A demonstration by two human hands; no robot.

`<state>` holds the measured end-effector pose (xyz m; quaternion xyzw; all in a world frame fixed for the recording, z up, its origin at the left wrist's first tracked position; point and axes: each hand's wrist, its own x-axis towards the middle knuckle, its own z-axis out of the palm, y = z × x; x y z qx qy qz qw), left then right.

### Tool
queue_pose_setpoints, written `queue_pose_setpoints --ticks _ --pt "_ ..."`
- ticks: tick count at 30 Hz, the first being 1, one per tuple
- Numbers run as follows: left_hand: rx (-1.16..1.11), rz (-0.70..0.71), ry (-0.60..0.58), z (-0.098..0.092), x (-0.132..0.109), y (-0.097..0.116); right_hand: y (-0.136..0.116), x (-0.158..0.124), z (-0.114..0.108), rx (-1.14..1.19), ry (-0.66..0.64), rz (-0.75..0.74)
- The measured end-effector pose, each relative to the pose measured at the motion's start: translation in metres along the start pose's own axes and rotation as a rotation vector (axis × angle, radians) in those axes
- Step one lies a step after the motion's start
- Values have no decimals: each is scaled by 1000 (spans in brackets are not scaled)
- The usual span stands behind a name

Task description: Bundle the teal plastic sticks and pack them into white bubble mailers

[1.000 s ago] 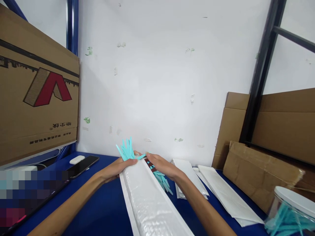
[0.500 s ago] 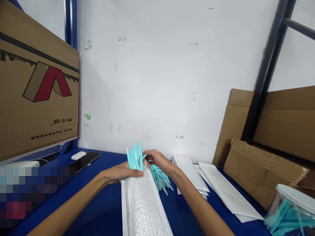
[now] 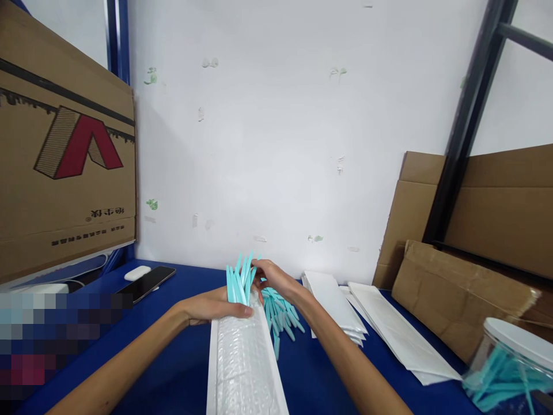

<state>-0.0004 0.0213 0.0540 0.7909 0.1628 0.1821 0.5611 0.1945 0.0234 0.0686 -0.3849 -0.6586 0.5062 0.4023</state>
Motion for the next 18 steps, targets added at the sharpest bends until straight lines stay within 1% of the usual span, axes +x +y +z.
queue_pose_setpoints --ticks 4,7,10,13,15,18 --pt "18 -18 -23 -2 -1 2 -4 -1 11 56 -83 -41" --pt "14 -70 -19 -2 -2 2 0 -1 18 74 -153 0" --pt "17 -128 14 -3 -3 2 7 0 22 27 -148 42" --pt "15 -125 42 -3 -2 0 10 0 21 41 -174 70" --pt "-28 -113 78 -3 0 -3 9 -1 20 68 -218 72" --pt "-149 -112 133 -5 2 -7 5 -3 16 70 -248 28"
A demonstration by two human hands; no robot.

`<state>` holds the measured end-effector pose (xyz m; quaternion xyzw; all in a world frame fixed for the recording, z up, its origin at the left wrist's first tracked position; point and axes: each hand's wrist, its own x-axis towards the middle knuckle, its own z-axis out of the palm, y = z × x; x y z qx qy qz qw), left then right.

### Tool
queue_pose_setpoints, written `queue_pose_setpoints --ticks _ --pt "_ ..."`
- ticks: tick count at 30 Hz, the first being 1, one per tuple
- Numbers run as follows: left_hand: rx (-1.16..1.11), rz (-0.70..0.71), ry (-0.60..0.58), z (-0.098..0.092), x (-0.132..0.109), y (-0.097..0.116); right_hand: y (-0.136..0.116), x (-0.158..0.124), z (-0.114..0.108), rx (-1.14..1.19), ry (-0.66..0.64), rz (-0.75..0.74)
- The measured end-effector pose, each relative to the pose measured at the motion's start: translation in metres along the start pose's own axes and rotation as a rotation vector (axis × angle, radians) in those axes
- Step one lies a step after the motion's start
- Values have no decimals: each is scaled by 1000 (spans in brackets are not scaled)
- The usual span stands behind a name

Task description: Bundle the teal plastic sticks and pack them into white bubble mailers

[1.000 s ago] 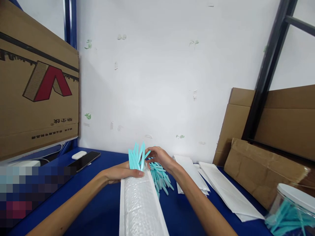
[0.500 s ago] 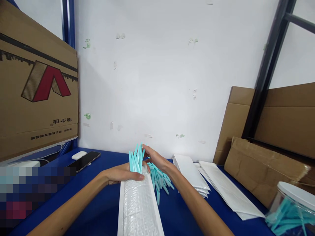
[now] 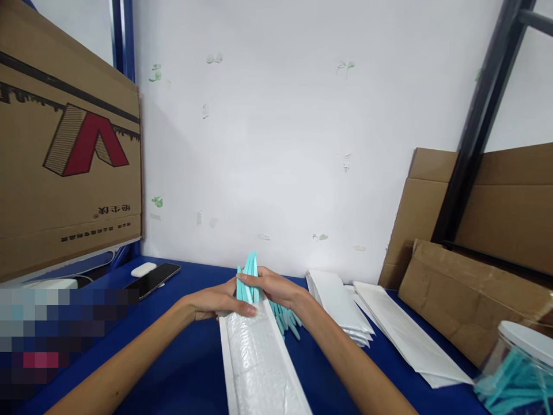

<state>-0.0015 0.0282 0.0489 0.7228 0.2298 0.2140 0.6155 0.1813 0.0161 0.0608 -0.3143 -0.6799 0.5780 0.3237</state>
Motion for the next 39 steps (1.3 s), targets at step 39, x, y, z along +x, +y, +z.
queue_pose_setpoints --ticks 39 --pt "-319 275 76 -8 0 6 -20 3 -25 -59 571 -426"
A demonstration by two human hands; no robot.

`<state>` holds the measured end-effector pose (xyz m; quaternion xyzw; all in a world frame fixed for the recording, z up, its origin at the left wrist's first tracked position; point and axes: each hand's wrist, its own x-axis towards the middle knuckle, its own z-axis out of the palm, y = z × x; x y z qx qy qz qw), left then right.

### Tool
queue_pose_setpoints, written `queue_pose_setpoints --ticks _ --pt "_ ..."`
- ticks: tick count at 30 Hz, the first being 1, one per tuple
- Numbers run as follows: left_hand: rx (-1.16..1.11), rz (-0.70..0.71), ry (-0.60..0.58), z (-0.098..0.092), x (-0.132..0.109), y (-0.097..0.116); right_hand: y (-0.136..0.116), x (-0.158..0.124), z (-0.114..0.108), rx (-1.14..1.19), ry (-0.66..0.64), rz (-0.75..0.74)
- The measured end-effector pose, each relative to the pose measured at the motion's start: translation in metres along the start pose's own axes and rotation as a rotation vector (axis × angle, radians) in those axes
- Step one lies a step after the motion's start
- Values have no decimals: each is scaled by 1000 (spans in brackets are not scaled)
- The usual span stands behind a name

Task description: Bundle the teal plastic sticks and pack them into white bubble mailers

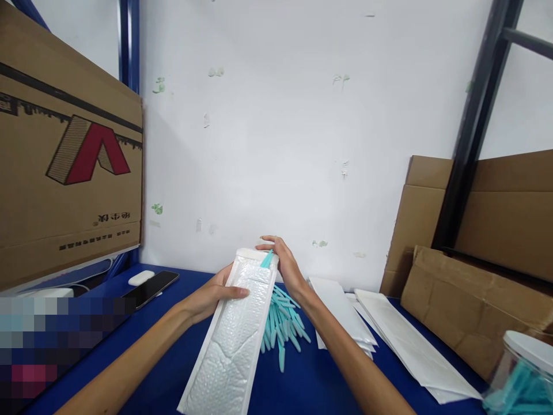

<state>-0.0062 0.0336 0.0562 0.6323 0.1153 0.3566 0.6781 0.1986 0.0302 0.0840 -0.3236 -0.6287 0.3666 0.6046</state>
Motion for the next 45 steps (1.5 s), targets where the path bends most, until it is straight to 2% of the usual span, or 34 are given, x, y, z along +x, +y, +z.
queue_pose_setpoints --ticks 2,4,10,16,21,25,29,32,35,39,45 --pt "-3 0 5 0 0 0 1 0 0 -86 105 -45" --pt "-10 1 15 0 0 -1 0 -2 2 -171 157 -85" --pt "-21 28 111 -2 4 -4 -4 -6 6 -305 72 -165" --pt "-58 67 178 -2 5 -2 -4 -4 3 -264 77 -23" --pt "-13 64 175 -3 5 -3 -8 -4 -3 -96 -34 177" --pt "39 34 109 0 2 -2 -14 -4 -18 -14 -223 361" --pt "112 -43 9 4 -1 0 -19 -3 -35 -91 -412 477" --pt "142 -84 -21 5 -1 -1 -20 -3 -39 -220 -461 465" --pt "118 -68 -7 4 -1 -2 -22 -3 -36 -264 -421 405" --pt "85 -10 106 1 2 -4 -29 -5 -29 -271 -330 337" --pt "54 109 259 -1 7 -7 -34 -5 -20 -383 -284 243"
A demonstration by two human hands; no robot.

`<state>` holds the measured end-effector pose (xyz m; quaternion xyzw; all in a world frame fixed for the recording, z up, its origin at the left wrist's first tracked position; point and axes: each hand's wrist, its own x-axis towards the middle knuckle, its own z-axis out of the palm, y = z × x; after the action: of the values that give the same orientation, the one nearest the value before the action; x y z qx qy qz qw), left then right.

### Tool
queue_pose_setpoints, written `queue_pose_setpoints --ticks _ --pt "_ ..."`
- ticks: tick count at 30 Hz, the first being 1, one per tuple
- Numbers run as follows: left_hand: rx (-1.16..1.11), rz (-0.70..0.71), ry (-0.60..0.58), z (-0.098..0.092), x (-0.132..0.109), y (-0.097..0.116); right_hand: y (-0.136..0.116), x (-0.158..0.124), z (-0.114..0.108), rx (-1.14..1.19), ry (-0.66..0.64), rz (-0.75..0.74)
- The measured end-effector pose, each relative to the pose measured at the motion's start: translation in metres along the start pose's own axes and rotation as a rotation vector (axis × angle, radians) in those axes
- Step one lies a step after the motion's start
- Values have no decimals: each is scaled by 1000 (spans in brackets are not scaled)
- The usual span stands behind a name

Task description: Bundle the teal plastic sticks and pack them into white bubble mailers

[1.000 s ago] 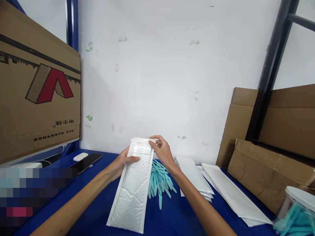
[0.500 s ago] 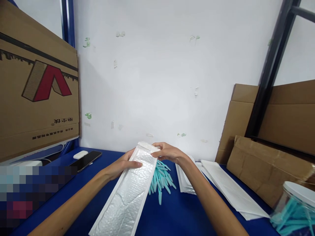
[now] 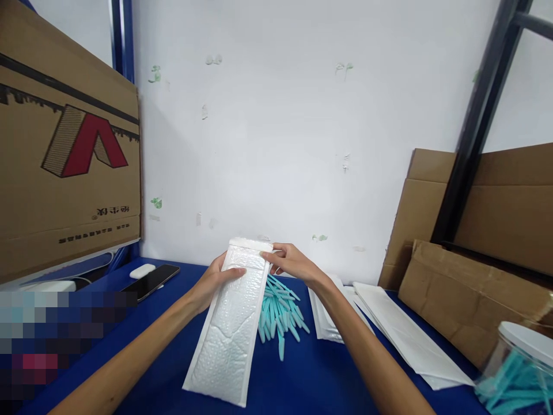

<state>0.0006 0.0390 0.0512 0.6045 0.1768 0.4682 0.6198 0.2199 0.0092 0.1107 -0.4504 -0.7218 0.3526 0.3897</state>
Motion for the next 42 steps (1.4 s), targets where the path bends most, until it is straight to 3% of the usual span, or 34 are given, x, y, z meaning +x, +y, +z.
queue_pose_setpoints --ticks 6,11,18,25,27,30,33,37,42 --pt "14 54 21 3 -2 7 -3 1 6 -9 60 -114" --pt "6 65 2 5 -5 12 -6 -1 5 73 74 -33" --pt "65 31 -96 8 -7 10 -2 -2 9 445 -122 132" --pt "50 36 -56 8 -6 9 0 -2 12 510 -163 115" --pt "33 49 -30 8 -5 10 -4 -3 10 485 -115 91" --pt "30 74 40 7 -4 10 -13 -5 7 385 86 -25" --pt "43 107 107 5 -2 9 -19 -6 3 135 256 -201" --pt "66 146 132 3 -1 9 -20 -6 2 -191 185 -266" --pt "91 163 132 3 -2 9 -19 -6 10 -187 110 -198"
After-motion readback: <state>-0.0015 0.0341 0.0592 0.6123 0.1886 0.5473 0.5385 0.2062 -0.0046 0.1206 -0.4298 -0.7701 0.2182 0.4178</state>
